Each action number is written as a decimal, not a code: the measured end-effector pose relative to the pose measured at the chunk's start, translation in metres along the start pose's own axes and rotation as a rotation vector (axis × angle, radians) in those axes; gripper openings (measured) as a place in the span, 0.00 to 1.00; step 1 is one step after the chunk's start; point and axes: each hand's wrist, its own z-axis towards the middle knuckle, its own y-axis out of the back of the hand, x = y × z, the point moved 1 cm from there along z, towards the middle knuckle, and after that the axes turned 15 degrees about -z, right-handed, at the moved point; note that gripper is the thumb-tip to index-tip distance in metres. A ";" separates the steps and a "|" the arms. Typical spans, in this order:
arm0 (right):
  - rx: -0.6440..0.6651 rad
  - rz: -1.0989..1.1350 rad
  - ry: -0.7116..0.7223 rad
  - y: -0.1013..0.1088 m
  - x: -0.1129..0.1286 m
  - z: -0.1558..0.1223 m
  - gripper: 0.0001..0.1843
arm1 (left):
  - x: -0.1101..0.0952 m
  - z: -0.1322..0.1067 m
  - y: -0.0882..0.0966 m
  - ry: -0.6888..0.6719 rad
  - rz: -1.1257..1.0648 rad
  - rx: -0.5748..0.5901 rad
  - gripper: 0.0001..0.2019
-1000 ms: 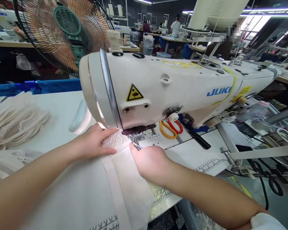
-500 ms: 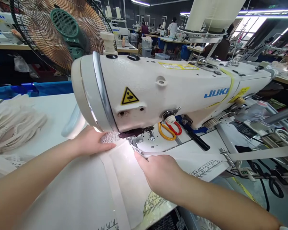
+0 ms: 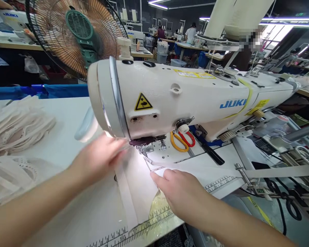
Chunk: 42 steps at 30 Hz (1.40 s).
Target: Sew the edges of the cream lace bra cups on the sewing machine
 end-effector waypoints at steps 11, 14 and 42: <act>-0.212 -0.038 0.157 -0.019 -0.005 -0.010 0.26 | -0.047 -0.054 -0.064 -0.318 -0.021 0.166 0.15; -0.194 -0.059 0.152 -0.015 -0.001 -0.005 0.26 | -0.039 -0.053 -0.055 -0.360 -0.050 0.144 0.16; 0.236 -0.291 0.044 0.034 0.013 0.048 0.44 | 0.026 -0.024 -0.028 -0.325 0.007 0.151 0.23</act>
